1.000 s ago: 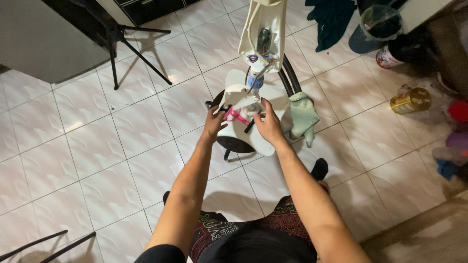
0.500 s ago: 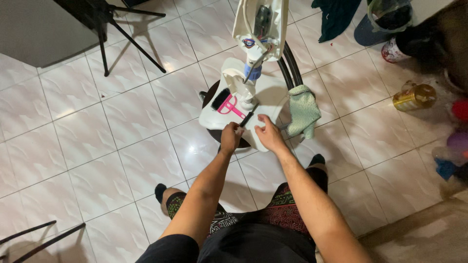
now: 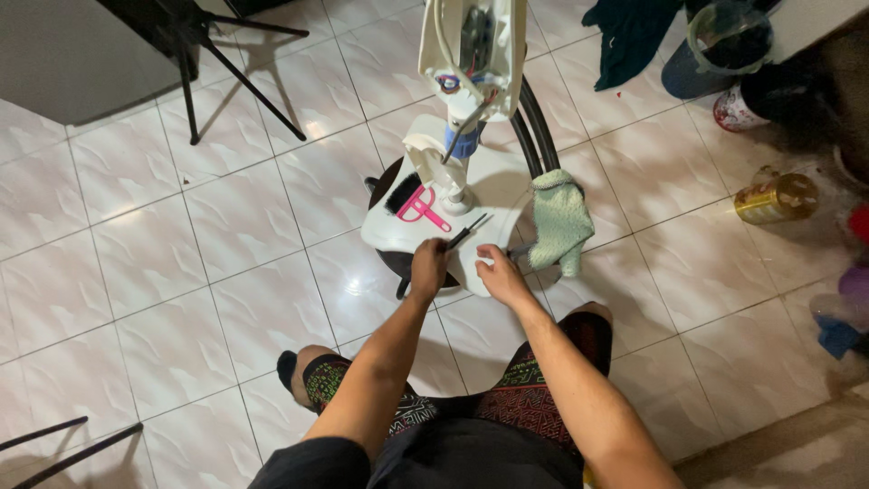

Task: The person wipes the base and neck of a standing electric fan with a cloth, then uses a screwdriver to loosen a screw on the fan's neck. They brush the fan's internal components with a small brush and continue wiping the base and cord with the cloth.

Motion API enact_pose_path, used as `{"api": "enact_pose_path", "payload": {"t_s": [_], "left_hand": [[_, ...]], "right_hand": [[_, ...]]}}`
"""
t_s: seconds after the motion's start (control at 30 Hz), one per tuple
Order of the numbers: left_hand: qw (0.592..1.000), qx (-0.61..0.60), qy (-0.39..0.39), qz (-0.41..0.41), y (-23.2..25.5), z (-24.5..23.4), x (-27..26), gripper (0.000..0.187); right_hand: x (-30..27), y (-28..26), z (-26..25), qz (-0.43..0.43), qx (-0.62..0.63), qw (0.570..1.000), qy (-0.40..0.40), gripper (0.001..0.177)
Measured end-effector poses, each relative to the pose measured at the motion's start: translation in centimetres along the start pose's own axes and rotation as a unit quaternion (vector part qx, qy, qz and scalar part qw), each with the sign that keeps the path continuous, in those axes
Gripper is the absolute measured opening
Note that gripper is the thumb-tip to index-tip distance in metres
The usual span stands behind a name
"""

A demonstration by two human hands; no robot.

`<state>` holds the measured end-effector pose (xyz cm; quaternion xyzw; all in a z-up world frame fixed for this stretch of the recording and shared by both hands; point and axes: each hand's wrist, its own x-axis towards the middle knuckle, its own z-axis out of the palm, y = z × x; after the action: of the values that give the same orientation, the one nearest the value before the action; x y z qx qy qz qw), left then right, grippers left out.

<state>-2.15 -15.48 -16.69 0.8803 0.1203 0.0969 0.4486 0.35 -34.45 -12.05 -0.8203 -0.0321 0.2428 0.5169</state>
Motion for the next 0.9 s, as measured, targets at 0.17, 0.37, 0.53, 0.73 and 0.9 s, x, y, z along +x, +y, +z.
{"api": "enact_pose_path", "payload": {"t_s": [0.17,0.37,0.53,0.73,0.9], "left_hand": [[0.983,-0.143,-0.062,-0.100,5.0,-7.4,-5.3,0.026],[0.990,-0.135,-0.025,-0.042,14.0,-18.4,-7.7,0.029],[0.977,-0.200,-0.040,0.068,17.0,-23.1,-3.7,0.024],[0.935,-0.351,0.010,0.043,17.2,-25.1,5.0,0.026],[0.955,-0.277,-0.094,0.052,19.9,-23.6,5.8,0.022]], "right_hand": [[-4.0,-4.7,-0.8,-0.015,0.006,1.000,-0.008,0.046],[-7.7,-16.6,-0.3,-0.081,0.127,0.979,-0.138,0.042],[-7.1,-24.7,1.1,-0.154,0.278,0.944,-0.085,0.019],[-5.2,-27.2,-0.2,-0.053,0.333,0.940,-0.051,0.019],[-3.4,-26.5,-0.5,-0.133,0.270,0.954,-0.022,0.022]]}}
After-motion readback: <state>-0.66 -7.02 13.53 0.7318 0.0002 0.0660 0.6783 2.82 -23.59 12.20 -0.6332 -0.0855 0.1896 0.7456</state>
